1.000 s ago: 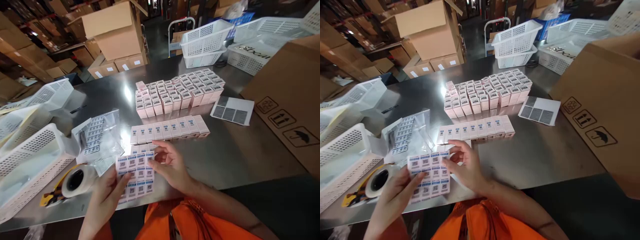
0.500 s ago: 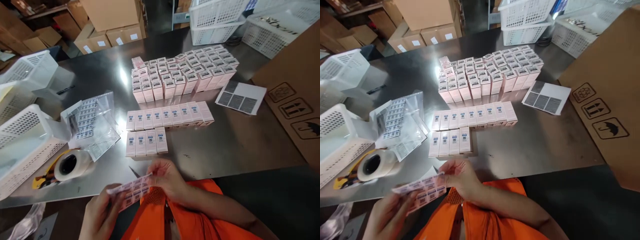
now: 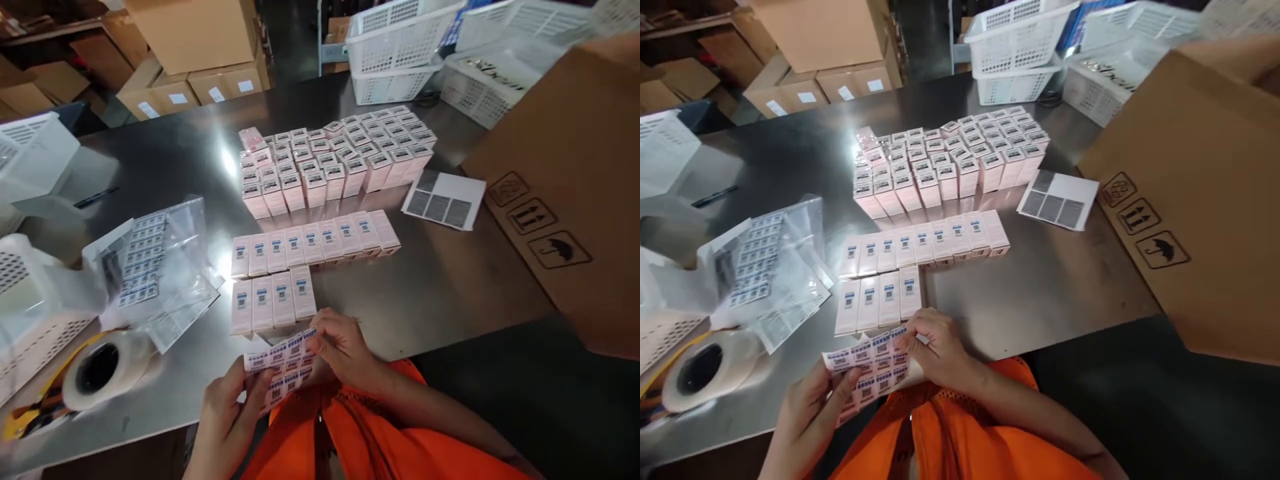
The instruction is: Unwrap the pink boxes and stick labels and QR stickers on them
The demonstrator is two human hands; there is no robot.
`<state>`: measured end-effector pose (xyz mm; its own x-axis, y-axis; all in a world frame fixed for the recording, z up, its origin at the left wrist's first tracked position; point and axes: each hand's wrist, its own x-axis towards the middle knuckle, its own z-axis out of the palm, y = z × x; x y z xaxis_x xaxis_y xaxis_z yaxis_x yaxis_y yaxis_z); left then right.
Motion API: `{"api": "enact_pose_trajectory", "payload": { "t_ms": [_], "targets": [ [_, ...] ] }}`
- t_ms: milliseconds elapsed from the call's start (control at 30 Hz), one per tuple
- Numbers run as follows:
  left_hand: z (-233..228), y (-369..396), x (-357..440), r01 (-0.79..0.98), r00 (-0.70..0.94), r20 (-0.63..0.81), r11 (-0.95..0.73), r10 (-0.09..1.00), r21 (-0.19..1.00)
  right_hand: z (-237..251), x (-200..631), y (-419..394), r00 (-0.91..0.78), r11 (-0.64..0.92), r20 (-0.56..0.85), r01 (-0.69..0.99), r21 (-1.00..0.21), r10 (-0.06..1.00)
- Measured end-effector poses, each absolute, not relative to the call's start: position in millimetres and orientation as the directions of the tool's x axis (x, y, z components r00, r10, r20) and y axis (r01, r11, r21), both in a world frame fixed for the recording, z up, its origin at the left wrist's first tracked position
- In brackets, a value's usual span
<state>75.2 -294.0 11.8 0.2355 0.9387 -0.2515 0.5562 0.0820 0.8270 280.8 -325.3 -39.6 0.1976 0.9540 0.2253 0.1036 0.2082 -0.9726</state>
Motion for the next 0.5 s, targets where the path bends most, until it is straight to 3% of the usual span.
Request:
{"api": "enact_pose_trajectory", "payload": {
  "t_ms": [200, 333, 400, 500],
  "targets": [
    [15, -295, 105, 0.531, 0.244, -0.307, 0.138, 0.920, 0.836, -43, 304, -329, 0.336, 0.223, 0.236, 0.078, -0.972, 0.912],
    [20, -284, 124, 0.342, 0.182, -0.513, 0.435, 0.839, 0.833, -42, 321, -335, 0.289, 0.479, 0.522, 0.210, -0.853, 0.803],
    [23, -275, 130, 0.219, 0.122, -0.626, 0.594, 0.770, 0.774, -39, 338, -337, 0.240, 0.593, 0.603, 0.119, -0.796, 0.761],
    [29, -262, 132, 0.088, 0.020, -0.695, 0.691, 0.719, 0.717, -33, 380, -329, 0.350, 0.565, 0.520, -0.031, -0.825, 0.779]
  ]
}}
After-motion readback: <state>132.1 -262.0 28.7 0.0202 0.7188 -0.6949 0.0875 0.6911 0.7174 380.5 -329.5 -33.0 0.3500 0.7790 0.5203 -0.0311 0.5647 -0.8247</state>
